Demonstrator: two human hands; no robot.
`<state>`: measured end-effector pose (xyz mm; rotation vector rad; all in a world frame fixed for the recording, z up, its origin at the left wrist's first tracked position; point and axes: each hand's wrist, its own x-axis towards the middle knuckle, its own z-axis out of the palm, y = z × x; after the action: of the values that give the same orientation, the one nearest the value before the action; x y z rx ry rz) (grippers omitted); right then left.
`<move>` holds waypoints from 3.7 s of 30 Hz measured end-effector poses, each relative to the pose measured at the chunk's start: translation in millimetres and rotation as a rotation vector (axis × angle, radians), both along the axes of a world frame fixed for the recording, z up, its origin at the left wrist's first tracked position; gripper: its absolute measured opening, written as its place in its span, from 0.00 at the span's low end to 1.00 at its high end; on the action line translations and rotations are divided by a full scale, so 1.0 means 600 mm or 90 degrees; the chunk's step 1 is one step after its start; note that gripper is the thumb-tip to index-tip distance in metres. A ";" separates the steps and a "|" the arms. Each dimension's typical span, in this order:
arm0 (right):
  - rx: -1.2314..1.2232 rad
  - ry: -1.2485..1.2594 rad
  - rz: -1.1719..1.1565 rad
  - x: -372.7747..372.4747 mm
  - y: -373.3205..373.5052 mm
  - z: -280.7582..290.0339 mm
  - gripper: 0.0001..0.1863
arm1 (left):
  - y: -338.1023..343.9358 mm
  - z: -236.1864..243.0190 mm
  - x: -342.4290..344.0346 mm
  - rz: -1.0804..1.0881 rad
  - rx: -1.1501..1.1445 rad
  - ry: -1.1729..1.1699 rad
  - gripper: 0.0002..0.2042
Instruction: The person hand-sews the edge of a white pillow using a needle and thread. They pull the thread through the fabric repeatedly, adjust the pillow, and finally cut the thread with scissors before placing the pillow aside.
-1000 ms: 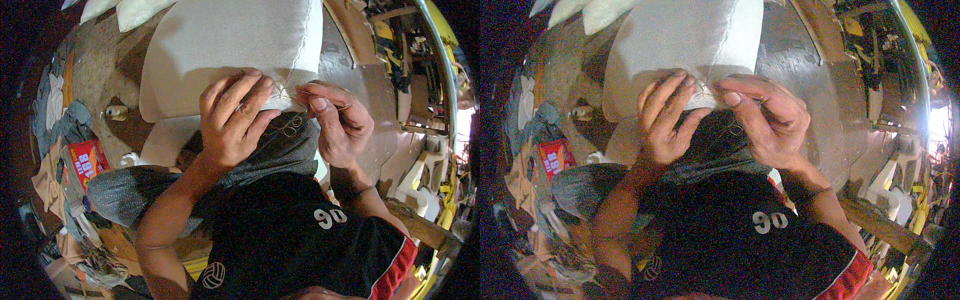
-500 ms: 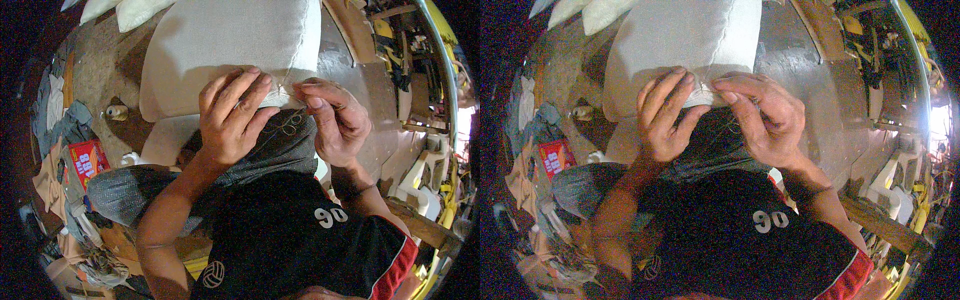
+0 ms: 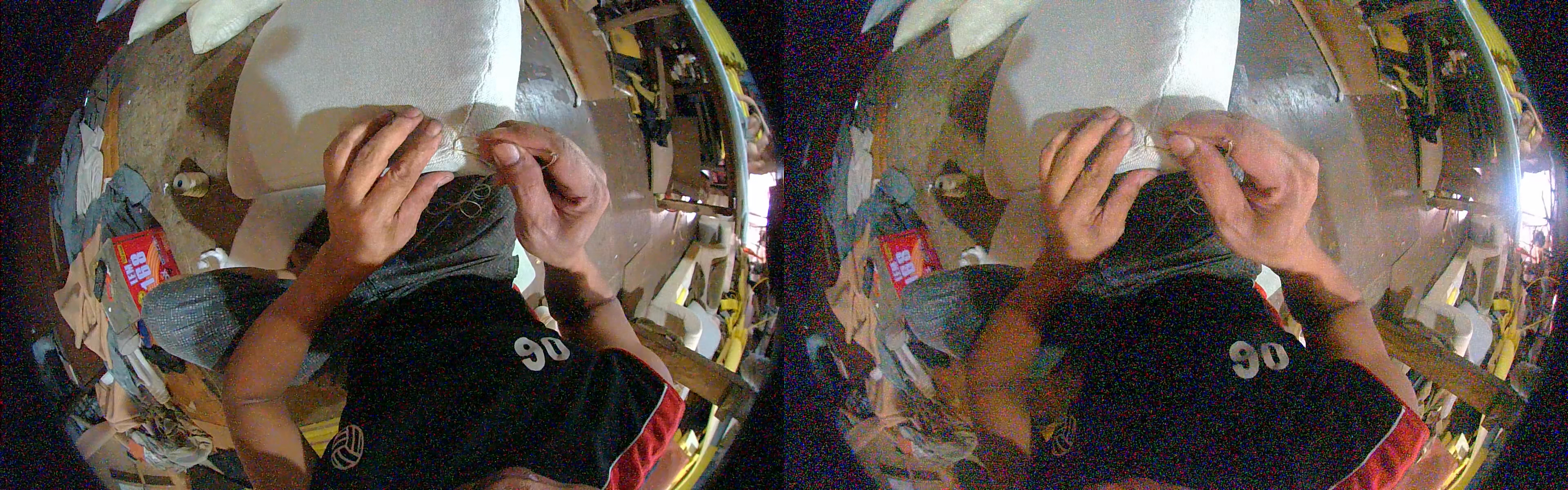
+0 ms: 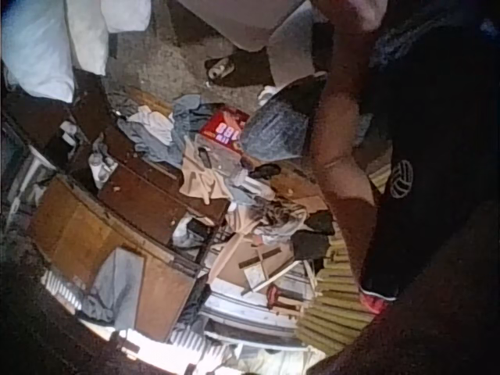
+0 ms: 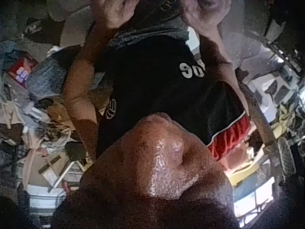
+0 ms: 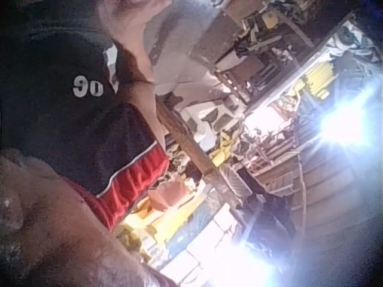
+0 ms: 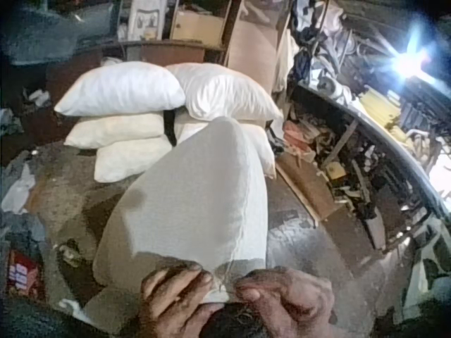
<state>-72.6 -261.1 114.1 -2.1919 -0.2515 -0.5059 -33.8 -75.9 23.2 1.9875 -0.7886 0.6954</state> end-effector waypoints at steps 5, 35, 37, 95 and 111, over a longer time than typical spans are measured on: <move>-0.081 -0.078 0.032 -0.003 -0.006 -0.009 0.06 | 0.000 0.000 0.001 -0.001 -0.004 0.001 0.27; 0.074 0.085 0.058 0.015 -0.006 0.003 0.05 | -0.003 -0.002 0.002 0.006 0.009 -0.012 0.27; 0.092 0.081 0.067 0.015 -0.006 0.001 0.05 | -0.003 0.000 0.001 0.006 0.011 -0.009 0.27; 0.844 -0.069 0.456 -0.053 -0.260 0.124 0.11 | 0.171 0.019 -0.177 0.350 -0.042 0.193 0.06; 0.736 -0.223 0.257 -0.077 -0.359 0.183 0.10 | 0.173 0.011 -0.146 0.322 -0.031 0.204 0.06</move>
<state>-118.8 -476.3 224.1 -0.8963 -0.4366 -0.5923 -121.2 28.0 29.7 2.1988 -0.0729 0.6426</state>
